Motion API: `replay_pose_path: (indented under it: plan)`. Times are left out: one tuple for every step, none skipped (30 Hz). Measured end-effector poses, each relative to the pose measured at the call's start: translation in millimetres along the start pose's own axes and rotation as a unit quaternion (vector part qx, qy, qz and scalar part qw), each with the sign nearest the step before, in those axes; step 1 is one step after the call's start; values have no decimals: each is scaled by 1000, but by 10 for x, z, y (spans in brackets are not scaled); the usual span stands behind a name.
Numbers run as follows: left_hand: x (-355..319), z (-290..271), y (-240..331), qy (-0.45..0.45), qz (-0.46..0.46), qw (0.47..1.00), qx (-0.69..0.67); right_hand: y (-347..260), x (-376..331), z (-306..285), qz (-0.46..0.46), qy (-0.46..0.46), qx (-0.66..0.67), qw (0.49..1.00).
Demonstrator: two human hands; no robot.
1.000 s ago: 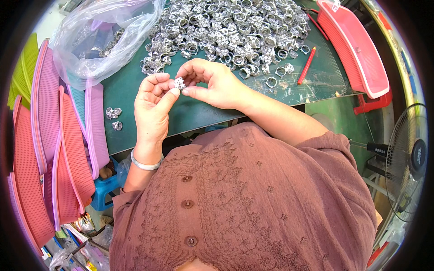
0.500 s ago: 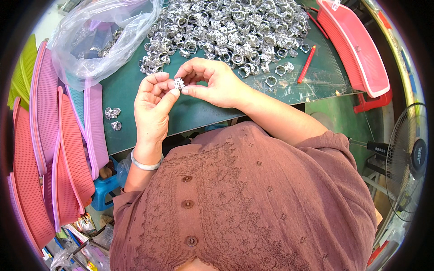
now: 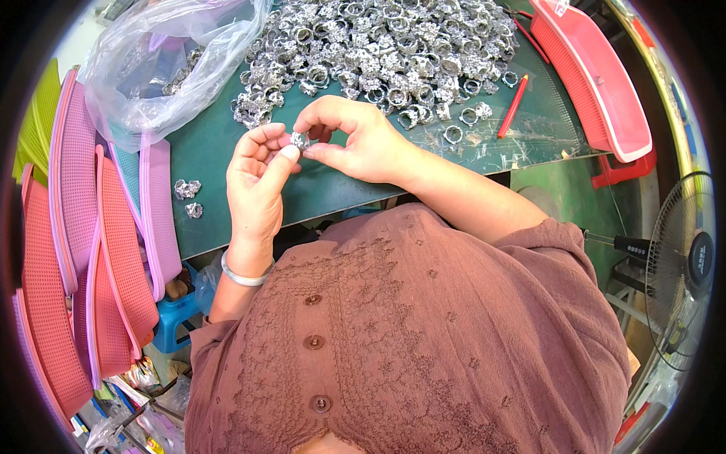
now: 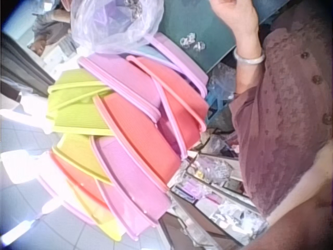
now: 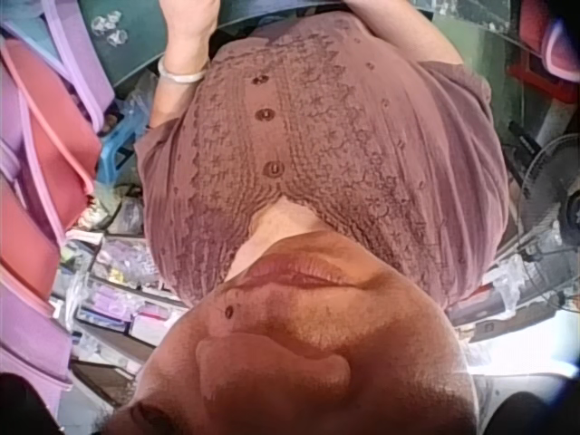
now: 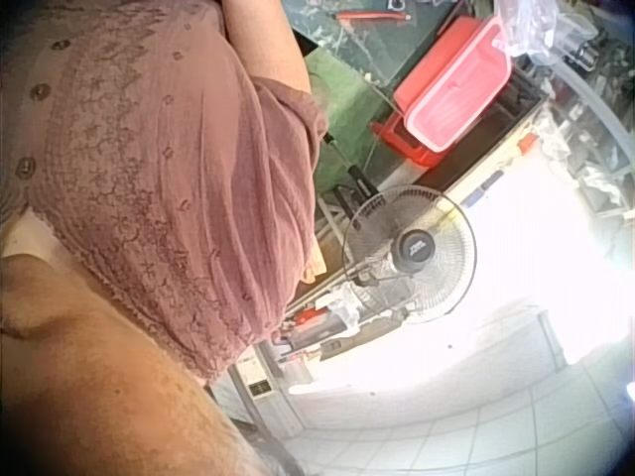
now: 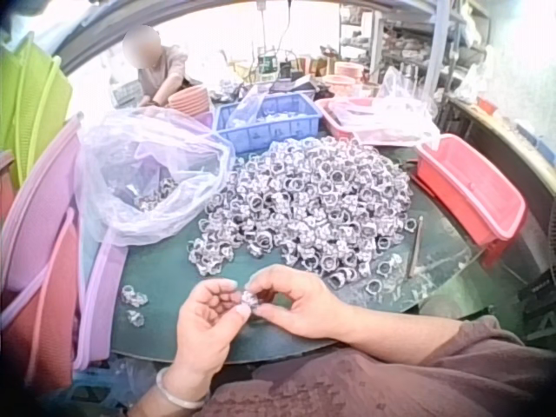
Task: The person holds small metal ring-shaped parts and cleans them with a red tool, then picks them up one at a time from a pile to check them.
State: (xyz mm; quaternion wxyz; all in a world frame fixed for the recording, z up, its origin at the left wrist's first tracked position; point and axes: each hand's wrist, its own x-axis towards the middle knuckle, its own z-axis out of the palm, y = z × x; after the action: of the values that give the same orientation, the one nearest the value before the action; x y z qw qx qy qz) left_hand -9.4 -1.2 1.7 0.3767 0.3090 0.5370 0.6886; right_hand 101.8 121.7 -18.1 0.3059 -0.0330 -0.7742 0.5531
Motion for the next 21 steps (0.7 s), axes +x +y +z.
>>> replay_pose_path:
  plan:
    - [-2,-3,-2,5,-14,1000,10,-17,11,-6,-20,0,-31,999]
    - [-2,-10,-8,-6,-32,999,8,-26,18,-9,-40,1,-62,997]
    - [0,-23,-22,-16,-51,999,5,-25,23,-12,-50,-5,-74,996]
    - [4,-37,-40,-28,-69,997,3,-19,30,-21,-60,-11,-87,994]
    - [7,-53,-63,-27,-81,996,-31,-13,36,-29,-70,-16,-99,992]
    - [11,-72,-87,-27,-93,993,-65,-17,43,-35,-57,-6,-94,994]
    - [15,-91,-103,-26,-104,989,-98,-23,53,-42,-45,4,-88,995]
    - [19,-110,-107,-27,-117,985,-122,-21,63,-48,-32,14,-82,996]
    - [24,-131,-108,-28,-130,980,-146,2,75,-60,-20,26,-68,997]
    - [27,-149,-108,-30,-143,974,-170,16,90,-90,-13,28,-103,994]
    - [28,-163,-109,-34,-147,971,-184,22,106,-123,-6,30,-138,990]
    - [29,-175,-110,-39,-152,968,-198,9,128,-146,18,16,-180,983]
    - [31,-183,-113,-44,-156,964,-212,28,148,-155,16,8,-219,976]
    - [33,-198,-123,-50,-160,960,-226,52,176,-156,14,0,-257,966]
    - [34,-214,-138,-55,-163,955,-240,63,197,-146,12,-9,-294,956]
    - [37,-224,-147,-61,-166,951,-255,30,218,-133,8,-19,-322,947]
    - [35,-228,-152,-59,-168,951,-252,45,233,-118,-4,-31,-353,935]
    - [29,-232,-155,-57,-169,952,-249,77,245,-103,-16,-43,-384,922]
    - [25,-235,-153,-55,-170,953,-246,101,259,-87,-28,-55,-414,908]
    - [23,-233,-143,-53,-171,952,-248,110,275,-71,-35,-66,-432,899]
    - [22,-228,-126,-51,-171,952,-250,102,291,-53,-28,-72,-451,889]
